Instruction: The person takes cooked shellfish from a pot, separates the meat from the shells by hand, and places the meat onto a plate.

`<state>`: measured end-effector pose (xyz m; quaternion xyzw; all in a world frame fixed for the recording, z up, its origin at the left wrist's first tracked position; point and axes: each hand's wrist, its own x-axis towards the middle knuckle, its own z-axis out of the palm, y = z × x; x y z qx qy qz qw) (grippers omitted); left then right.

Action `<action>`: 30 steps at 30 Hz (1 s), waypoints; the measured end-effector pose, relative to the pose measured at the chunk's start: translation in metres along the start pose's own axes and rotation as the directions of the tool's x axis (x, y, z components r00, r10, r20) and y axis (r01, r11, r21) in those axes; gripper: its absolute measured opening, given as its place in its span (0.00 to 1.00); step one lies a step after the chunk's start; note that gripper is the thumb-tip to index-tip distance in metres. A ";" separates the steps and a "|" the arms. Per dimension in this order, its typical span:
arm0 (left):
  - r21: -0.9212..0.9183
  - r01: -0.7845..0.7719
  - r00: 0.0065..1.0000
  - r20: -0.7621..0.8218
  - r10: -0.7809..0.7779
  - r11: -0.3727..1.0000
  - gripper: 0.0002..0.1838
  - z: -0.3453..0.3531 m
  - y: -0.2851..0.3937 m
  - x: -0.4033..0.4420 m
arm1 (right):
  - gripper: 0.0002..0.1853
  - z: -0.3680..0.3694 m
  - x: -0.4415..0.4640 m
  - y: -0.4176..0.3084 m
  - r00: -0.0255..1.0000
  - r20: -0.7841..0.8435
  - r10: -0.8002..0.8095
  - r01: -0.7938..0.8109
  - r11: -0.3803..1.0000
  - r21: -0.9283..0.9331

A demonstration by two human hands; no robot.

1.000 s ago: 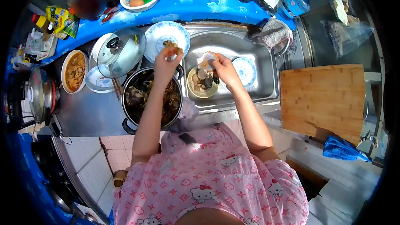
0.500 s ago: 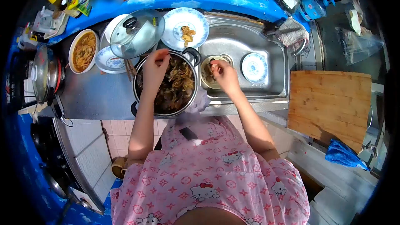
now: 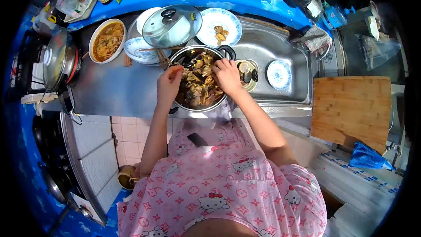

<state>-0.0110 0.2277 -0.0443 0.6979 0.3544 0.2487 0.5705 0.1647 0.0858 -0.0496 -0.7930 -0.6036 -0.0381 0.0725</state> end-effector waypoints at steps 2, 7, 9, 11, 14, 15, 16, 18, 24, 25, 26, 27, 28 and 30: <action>-0.006 0.007 0.999 0.048 -0.006 1.000 0.09 -0.008 -0.008 -0.003 | 0.08 -0.003 -0.004 -0.001 0.992 -0.117 -0.041 0.044 0.999 0.022; -0.057 -0.007 0.998 0.068 0.011 0.998 0.09 -0.015 -0.014 -0.004 | 0.10 -0.025 -0.013 -0.007 0.997 -0.039 -0.071 0.072 0.997 0.027; -0.061 -0.024 0.998 0.050 0.027 0.998 0.09 -0.017 -0.014 -0.006 | 0.11 -0.041 -0.015 -0.013 0.998 0.056 -0.011 0.011 1.000 -0.007; -0.043 -0.035 0.998 0.048 0.037 0.998 0.10 -0.021 -0.011 -0.011 | 0.10 -0.041 -0.008 -0.022 0.997 -0.001 0.076 -0.076 0.997 0.011; -0.077 -0.046 0.998 0.031 0.049 0.996 0.10 -0.024 -0.012 -0.012 | 0.08 -0.023 0.018 -0.035 0.986 -0.099 0.134 -0.132 0.991 0.029; -0.098 -0.047 0.999 0.021 0.050 0.994 0.10 -0.026 -0.014 -0.013 | 0.07 -0.012 0.029 -0.039 0.981 -0.132 0.140 -0.136 0.990 0.035; -0.092 -0.032 0.999 0.024 0.034 0.995 0.10 -0.028 -0.010 -0.015 | 0.06 -0.003 0.037 -0.042 0.987 -0.112 0.115 -0.123 0.990 -0.063; -0.078 0.002 1.000 0.028 0.000 0.997 0.09 -0.033 -0.001 -0.019 | 0.09 0.016 0.051 -0.045 0.989 -0.021 0.148 -0.149 0.975 -0.163; 0.002 -0.019 1.000 0.002 0.019 1.000 0.09 -0.034 -0.003 -0.024 | 0.10 0.029 0.057 -0.050 0.952 -0.044 0.304 -0.306 0.931 -0.197; -0.021 -0.018 1.000 0.009 0.018 1.000 0.09 -0.033 -0.005 -0.025 | 0.10 0.024 0.056 -0.052 0.949 -0.034 0.313 -0.313 0.931 -0.189; -0.042 -0.017 1.000 0.017 0.018 0.999 0.09 -0.032 -0.006 -0.025 | 0.12 0.017 0.056 -0.053 0.925 0.063 0.375 -0.367 0.923 -0.116; -0.064 -0.019 0.999 0.026 0.021 0.998 0.09 -0.031 -0.008 -0.025 | 0.13 0.017 0.056 -0.055 0.915 0.065 0.399 -0.394 0.916 -0.073; -0.089 -0.012 1.000 0.024 0.015 0.996 0.09 -0.030 -0.009 -0.024 | 0.14 0.017 0.056 -0.058 0.904 0.066 0.423 -0.422 0.906 -0.030; -0.139 0.000 1.000 0.024 0.003 0.990 0.09 -0.026 -0.012 -0.023 | 0.14 0.020 0.058 -0.061 0.882 0.109 0.459 -0.467 0.881 0.068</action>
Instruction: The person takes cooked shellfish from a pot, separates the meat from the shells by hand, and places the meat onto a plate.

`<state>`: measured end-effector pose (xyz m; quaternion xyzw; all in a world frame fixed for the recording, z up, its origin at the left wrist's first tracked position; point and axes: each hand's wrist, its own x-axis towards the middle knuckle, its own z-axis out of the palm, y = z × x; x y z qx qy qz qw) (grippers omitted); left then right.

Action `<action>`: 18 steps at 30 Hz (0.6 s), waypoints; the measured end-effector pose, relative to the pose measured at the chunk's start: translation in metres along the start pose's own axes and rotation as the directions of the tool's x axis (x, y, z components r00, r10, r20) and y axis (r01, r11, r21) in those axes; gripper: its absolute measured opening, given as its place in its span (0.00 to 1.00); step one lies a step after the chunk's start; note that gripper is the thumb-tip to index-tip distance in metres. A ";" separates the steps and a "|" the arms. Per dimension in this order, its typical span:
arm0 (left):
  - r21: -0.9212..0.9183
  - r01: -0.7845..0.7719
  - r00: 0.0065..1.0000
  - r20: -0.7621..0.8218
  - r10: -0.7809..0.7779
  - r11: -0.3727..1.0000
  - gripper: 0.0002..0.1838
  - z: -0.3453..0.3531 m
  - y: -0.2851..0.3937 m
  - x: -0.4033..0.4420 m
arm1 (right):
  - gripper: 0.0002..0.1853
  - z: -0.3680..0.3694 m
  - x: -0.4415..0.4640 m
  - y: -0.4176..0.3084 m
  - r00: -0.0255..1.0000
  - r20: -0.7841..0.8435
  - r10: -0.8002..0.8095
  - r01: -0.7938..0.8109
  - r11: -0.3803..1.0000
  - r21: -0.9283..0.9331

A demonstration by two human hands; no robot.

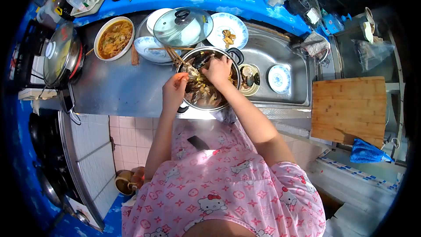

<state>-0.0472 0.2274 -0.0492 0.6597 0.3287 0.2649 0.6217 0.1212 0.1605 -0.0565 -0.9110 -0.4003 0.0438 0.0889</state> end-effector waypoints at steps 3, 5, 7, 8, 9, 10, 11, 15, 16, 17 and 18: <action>0.032 -0.012 1.000 -0.023 0.012 0.999 0.09 -0.001 -0.003 0.006 | 0.14 0.010 0.002 -0.002 0.997 0.065 0.053 -0.056 0.997 0.046; 0.062 0.003 1.000 -0.028 -0.001 0.998 0.09 -0.001 0.003 0.006 | 0.11 0.016 0.000 -0.002 0.998 -0.009 0.056 -0.056 0.996 0.073; 0.092 -0.018 0.999 -0.025 0.021 0.996 0.09 -0.001 0.006 0.008 | 0.09 0.019 0.003 0.000 0.997 -0.009 0.078 -0.077 0.995 0.061; 0.107 -0.045 0.999 -0.021 0.048 0.993 0.09 -0.001 0.006 0.009 | 0.08 0.020 0.004 0.002 0.996 -0.007 0.086 -0.085 0.990 0.109; 0.122 -0.071 0.997 -0.017 0.074 0.990 0.09 -0.001 0.005 0.009 | 0.08 0.017 0.004 0.006 0.996 -0.004 0.093 -0.091 0.984 0.156; 0.175 -0.082 0.997 0.005 0.082 0.981 0.10 -0.001 0.006 0.010 | 0.08 0.009 0.003 0.008 0.995 0.000 0.100 -0.098 0.974 0.203; 0.227 -0.093 0.996 0.028 0.089 0.969 0.10 0.000 0.008 0.011 | 0.06 -0.001 0.002 0.012 0.986 0.095 0.138 -0.161 0.938 0.307; 0.609 -0.437 0.893 0.201 0.404 0.662 0.14 0.013 0.035 0.017 | 0.08 -0.023 -0.002 0.038 0.928 0.359 0.098 -0.348 0.571 0.744; 0.554 -0.462 0.887 0.275 0.371 0.693 0.18 0.018 0.040 0.019 | 0.09 -0.043 -0.007 0.035 0.909 0.410 0.072 -0.391 0.488 0.781; 0.562 -0.545 0.837 0.322 0.442 0.622 0.19 0.023 0.040 0.021 | 0.09 -0.055 -0.010 0.033 0.889 0.456 0.041 -0.433 0.400 0.808; 0.578 -0.573 0.817 0.346 0.462 0.581 0.18 0.028 0.047 0.020 | 0.09 -0.058 -0.013 0.035 0.880 0.474 0.013 -0.449 0.349 0.823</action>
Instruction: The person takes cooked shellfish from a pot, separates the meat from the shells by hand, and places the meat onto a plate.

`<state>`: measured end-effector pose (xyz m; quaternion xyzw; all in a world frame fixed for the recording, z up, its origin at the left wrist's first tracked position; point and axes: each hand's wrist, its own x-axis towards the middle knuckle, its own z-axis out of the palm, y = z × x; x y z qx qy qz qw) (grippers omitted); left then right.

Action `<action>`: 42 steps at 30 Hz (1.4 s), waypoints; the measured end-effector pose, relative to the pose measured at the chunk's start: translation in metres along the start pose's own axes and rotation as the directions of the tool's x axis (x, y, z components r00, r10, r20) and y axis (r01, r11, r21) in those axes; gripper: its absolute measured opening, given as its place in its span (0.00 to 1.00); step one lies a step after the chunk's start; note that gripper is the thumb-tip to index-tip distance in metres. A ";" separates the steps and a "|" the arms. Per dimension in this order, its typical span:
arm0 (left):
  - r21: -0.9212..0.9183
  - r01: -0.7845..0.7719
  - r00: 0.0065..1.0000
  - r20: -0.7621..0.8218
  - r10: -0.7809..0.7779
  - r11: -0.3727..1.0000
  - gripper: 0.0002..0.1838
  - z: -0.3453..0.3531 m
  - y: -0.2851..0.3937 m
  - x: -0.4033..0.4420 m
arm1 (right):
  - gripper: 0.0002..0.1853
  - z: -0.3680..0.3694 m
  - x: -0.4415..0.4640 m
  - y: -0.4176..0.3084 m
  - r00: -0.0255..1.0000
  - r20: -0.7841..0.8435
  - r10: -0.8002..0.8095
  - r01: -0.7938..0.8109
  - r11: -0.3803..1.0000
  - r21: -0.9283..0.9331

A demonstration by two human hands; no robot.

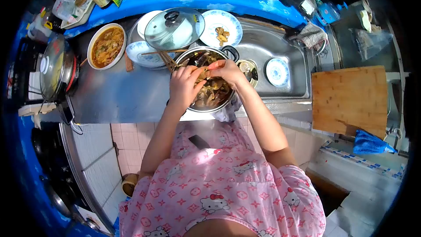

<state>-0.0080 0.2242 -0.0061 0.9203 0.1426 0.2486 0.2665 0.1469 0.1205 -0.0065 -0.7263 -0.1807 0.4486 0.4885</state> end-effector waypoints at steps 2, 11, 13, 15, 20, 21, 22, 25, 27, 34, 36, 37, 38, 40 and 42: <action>0.040 -0.051 0.998 -0.035 0.053 0.998 0.16 0.003 0.008 0.008 | 0.10 -0.005 -0.005 -0.001 0.998 0.065 0.008 -0.015 0.994 0.111; -0.527 0.690 0.702 0.321 -0.636 0.496 0.10 0.027 0.000 0.020 | 0.15 -0.014 -0.010 0.010 0.914 -0.189 -0.359 0.272 0.887 -0.372; -0.578 0.641 0.739 0.288 -0.609 0.505 0.10 0.030 -0.001 0.020 | 0.16 -0.008 -0.013 0.014 0.929 -0.135 -0.344 0.273 0.885 -0.377; -0.605 0.636 0.739 0.297 -0.605 0.479 0.10 0.030 -0.001 0.023 | 0.18 -0.005 -0.016 0.017 0.940 -0.063 -0.336 0.308 0.911 -0.274; -0.640 0.660 0.718 0.384 -0.580 0.394 0.11 0.035 -0.007 0.024 | 0.20 0.004 -0.012 0.023 0.972 0.031 -0.233 0.229 0.968 0.106; -0.644 0.655 0.725 0.389 -0.568 0.395 0.11 0.035 -0.008 0.024 | 0.20 0.004 -0.013 0.021 0.978 0.031 -0.205 0.199 0.969 0.146; -0.633 0.665 0.721 0.404 -0.564 0.396 0.12 0.035 -0.008 0.024 | 0.19 0.004 -0.011 0.023 0.974 0.035 -0.224 0.218 0.968 0.128; -0.618 0.681 0.714 0.440 -0.545 0.393 0.13 0.034 -0.006 0.027 | 0.16 -0.002 -0.006 0.028 0.967 0.043 -0.253 0.249 0.966 0.071; -0.631 0.676 0.719 0.453 -0.527 0.381 0.13 0.035 -0.005 0.029 | 0.15 -0.006 -0.006 0.024 0.971 0.045 -0.235 0.234 0.972 0.029; -0.647 0.612 0.788 0.452 -0.417 0.455 0.12 0.034 0.000 0.034 | 0.11 -0.016 -0.008 0.016 0.981 0.016 -0.195 0.196 0.980 -0.037; -0.616 0.617 0.785 0.443 -0.433 0.489 0.11 0.035 0.000 0.036 | 0.10 -0.017 -0.009 0.015 0.977 0.038 -0.209 0.208 0.978 0.014; -0.616 0.619 0.783 0.439 -0.440 0.487 0.11 0.036 0.002 0.038 | 0.09 -0.017 -0.008 0.017 0.976 0.026 -0.215 0.215 0.977 0.003; -0.616 0.621 0.782 0.436 -0.446 0.485 0.11 0.036 0.004 0.040 | 0.08 -0.018 -0.006 0.019 0.975 0.014 -0.221 0.221 0.975 -0.008; -0.607 0.643 0.763 0.456 -0.459 0.466 0.10 0.041 0.003 0.041 | 0.08 -0.017 -0.007 0.019 0.974 -0.023 -0.226 0.226 0.974 -0.009; -0.618 0.637 0.768 0.454 -0.451 0.461 0.10 0.047 0.002 0.040 | 0.09 -0.019 -0.005 0.023 0.978 -0.053 -0.204 0.202 0.979 -0.040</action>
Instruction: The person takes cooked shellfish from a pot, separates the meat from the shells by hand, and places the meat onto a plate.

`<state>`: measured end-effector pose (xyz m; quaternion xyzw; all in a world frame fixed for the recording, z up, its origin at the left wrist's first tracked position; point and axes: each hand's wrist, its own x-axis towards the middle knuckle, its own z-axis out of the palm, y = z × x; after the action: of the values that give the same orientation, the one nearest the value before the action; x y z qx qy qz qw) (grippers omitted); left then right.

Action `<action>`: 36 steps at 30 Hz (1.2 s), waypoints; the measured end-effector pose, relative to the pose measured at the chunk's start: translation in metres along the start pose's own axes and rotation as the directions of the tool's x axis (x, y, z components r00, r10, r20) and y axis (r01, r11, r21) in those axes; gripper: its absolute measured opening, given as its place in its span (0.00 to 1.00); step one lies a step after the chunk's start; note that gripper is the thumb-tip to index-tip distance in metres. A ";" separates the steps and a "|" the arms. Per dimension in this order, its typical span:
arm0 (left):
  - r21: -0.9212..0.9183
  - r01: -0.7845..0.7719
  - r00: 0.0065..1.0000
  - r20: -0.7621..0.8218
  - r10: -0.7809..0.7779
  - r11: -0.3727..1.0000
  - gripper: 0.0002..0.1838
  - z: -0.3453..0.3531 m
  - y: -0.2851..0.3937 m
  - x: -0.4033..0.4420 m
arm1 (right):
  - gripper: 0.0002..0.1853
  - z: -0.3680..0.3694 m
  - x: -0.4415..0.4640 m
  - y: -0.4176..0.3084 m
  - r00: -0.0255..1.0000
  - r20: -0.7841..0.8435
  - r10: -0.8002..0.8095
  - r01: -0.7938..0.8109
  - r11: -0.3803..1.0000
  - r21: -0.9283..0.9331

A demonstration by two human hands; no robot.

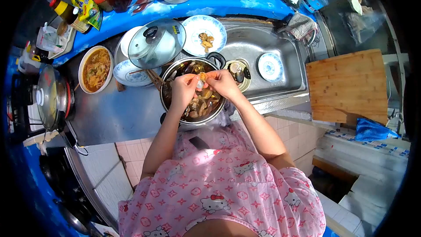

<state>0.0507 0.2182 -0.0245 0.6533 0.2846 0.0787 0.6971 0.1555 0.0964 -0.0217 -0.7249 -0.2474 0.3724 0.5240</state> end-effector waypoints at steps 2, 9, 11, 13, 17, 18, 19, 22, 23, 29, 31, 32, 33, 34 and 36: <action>0.019 -0.009 1.000 -0.003 0.009 1.000 0.10 0.003 -0.001 0.000 | 0.10 -0.001 0.000 0.002 0.998 -0.055 0.013 -0.017 0.997 -0.072; 0.040 0.022 1.000 0.015 -0.022 0.999 0.09 0.011 0.004 -0.003 | 0.09 -0.001 -0.012 -0.009 0.981 -0.192 -0.027 -0.017 0.975 -0.223; 0.027 0.033 0.999 0.031 -0.034 0.999 0.10 0.012 0.004 -0.003 | 0.09 -0.004 -0.011 -0.004 0.985 -0.155 -0.080 0.036 0.962 -0.271; 0.018 0.026 0.999 0.044 -0.027 1.000 0.10 0.011 0.005 -0.003 | 0.09 -0.008 -0.008 -0.001 0.980 -0.090 -0.179 0.135 0.921 -0.365; 0.002 0.031 0.999 0.043 -0.031 1.000 0.10 0.015 0.008 -0.005 | 0.09 -0.008 -0.014 -0.009 0.978 -0.111 -0.178 0.139 0.947 -0.290; 0.009 0.017 0.998 0.052 -0.017 1.000 0.10 0.015 0.011 -0.007 | 0.09 -0.008 -0.016 -0.013 0.982 -0.111 -0.155 0.120 0.955 -0.273; 0.017 0.001 0.998 0.058 -0.002 1.000 0.10 0.015 0.012 -0.009 | 0.09 -0.009 -0.018 -0.016 0.985 -0.108 -0.133 0.102 0.961 -0.256; -0.022 -0.039 0.998 0.054 0.041 0.999 0.10 0.017 0.006 -0.010 | 0.08 -0.015 -0.018 -0.022 0.997 -0.050 0.051 -0.062 0.967 -0.249; -0.032 -0.050 0.998 0.042 0.052 0.998 0.10 0.018 0.005 -0.010 | 0.08 -0.015 -0.018 -0.020 0.998 -0.004 0.066 -0.066 0.992 -0.104; 0.051 -0.132 0.991 0.008 0.131 0.990 0.08 0.017 -0.005 -0.010 | 0.09 -0.018 -0.017 -0.012 0.979 0.172 0.113 -0.153 0.958 0.241; 0.052 -0.172 0.985 -0.008 0.173 0.984 0.08 0.017 -0.009 -0.011 | 0.10 -0.019 -0.019 -0.012 0.972 0.177 0.155 -0.199 0.942 0.270; 0.076 -0.201 0.979 0.002 0.202 0.977 0.08 0.017 -0.009 -0.011 | 0.11 -0.019 -0.020 -0.012 0.968 0.179 0.176 -0.222 0.933 0.284; 0.100 -0.231 0.973 0.012 0.231 0.968 0.08 0.016 -0.010 -0.012 | 0.12 -0.018 -0.020 -0.010 0.968 0.171 0.182 -0.228 0.926 0.301; 0.122 -0.261 0.965 0.023 0.260 0.958 0.08 0.015 -0.010 -0.013 | 0.12 -0.017 -0.020 -0.006 0.968 0.163 0.189 -0.233 0.919 0.319; 0.108 -0.280 0.960 0.017 0.279 0.954 0.08 0.016 -0.010 -0.015 | 0.12 -0.016 -0.021 -0.005 0.969 0.141 0.201 -0.239 0.905 0.352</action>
<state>0.0438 0.1958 -0.0299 0.7242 0.1925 0.1601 0.6425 0.1553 0.0731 -0.0087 -0.6176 -0.1166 0.5051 0.5914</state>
